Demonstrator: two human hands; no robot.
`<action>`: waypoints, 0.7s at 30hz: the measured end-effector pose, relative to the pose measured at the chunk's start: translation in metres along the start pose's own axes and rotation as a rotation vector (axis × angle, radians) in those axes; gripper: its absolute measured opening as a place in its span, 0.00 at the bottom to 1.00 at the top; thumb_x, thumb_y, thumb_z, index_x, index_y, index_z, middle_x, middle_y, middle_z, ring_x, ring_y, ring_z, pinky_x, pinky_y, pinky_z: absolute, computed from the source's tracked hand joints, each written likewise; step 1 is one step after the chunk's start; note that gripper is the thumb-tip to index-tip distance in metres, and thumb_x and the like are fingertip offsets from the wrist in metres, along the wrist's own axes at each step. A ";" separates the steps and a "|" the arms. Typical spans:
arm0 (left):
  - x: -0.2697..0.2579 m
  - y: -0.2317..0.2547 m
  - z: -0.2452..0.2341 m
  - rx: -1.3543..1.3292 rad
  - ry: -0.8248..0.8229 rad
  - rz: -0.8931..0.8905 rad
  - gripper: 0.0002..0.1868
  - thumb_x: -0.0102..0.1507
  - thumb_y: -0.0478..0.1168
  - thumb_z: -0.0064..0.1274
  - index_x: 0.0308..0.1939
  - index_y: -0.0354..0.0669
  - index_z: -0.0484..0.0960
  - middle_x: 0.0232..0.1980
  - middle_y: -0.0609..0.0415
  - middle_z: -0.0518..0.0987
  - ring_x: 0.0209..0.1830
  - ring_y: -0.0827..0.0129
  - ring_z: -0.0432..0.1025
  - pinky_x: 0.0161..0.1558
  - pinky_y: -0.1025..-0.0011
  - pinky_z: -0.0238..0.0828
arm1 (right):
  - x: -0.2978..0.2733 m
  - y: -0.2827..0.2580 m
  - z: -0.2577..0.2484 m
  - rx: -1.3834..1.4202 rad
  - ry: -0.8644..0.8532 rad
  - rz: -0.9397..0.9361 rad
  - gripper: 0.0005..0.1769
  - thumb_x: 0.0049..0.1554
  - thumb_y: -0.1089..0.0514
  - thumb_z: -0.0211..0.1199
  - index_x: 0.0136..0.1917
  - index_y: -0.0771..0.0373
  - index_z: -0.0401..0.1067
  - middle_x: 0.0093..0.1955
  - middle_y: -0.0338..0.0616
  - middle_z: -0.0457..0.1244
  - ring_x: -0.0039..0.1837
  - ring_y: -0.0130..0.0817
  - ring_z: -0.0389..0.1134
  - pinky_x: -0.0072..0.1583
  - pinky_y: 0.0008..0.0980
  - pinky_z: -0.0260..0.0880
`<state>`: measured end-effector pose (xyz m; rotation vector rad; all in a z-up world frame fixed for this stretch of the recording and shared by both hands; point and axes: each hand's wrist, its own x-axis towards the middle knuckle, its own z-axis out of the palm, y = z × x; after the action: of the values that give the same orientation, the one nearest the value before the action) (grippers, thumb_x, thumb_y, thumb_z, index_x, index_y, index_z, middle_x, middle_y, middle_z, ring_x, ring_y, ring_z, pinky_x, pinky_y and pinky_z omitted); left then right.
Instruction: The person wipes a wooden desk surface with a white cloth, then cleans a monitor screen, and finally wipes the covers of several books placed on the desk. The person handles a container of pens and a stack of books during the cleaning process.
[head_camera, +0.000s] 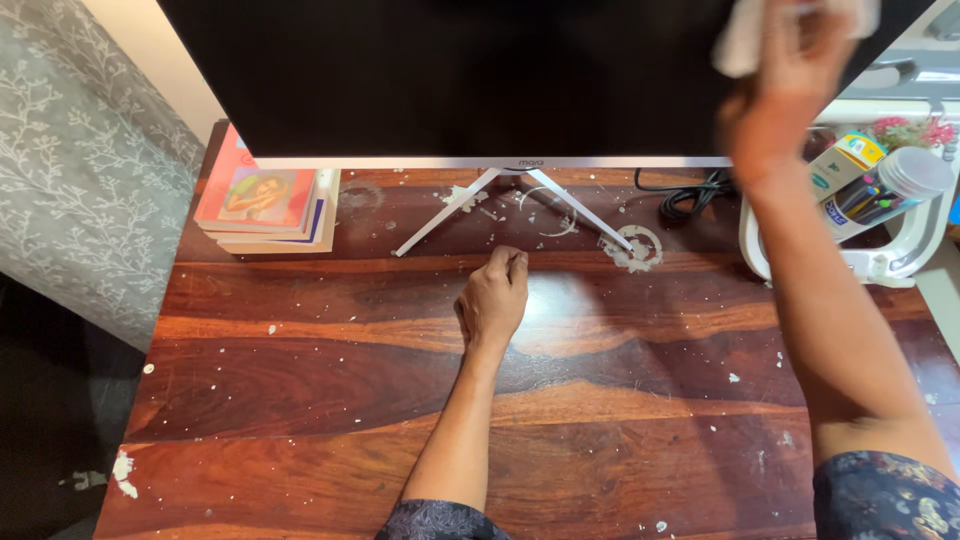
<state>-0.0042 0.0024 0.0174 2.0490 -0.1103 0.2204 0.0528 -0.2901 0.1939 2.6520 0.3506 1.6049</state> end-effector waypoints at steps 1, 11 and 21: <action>0.000 -0.001 0.000 0.004 0.007 0.003 0.11 0.68 0.47 0.50 0.44 0.46 0.83 0.35 0.49 0.86 0.36 0.54 0.82 0.35 0.59 0.75 | -0.001 -0.012 0.007 -0.022 -0.043 -0.080 0.47 0.42 0.76 0.60 0.76 0.64 0.68 0.68 0.59 0.57 0.67 0.58 0.60 0.67 0.49 0.64; -0.001 -0.003 0.001 -0.021 0.011 0.014 0.11 0.68 0.47 0.51 0.43 0.45 0.83 0.35 0.48 0.86 0.36 0.53 0.82 0.36 0.59 0.75 | 0.008 0.057 0.020 -0.165 0.061 -0.307 0.33 0.40 0.70 0.58 0.61 0.75 0.76 0.50 0.58 0.63 0.64 0.61 0.62 0.61 0.54 0.62; -0.001 0.002 -0.004 0.008 -0.015 -0.001 0.11 0.68 0.47 0.50 0.44 0.46 0.83 0.35 0.48 0.86 0.35 0.54 0.82 0.36 0.60 0.76 | -0.035 0.037 0.026 0.064 0.042 -0.042 0.47 0.47 0.79 0.48 0.81 0.71 0.58 0.72 0.61 0.59 0.73 0.58 0.58 0.75 0.46 0.56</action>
<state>-0.0059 0.0048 0.0208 2.0586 -0.1184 0.2050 0.0661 -0.3304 0.1561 2.6408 0.4643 1.6671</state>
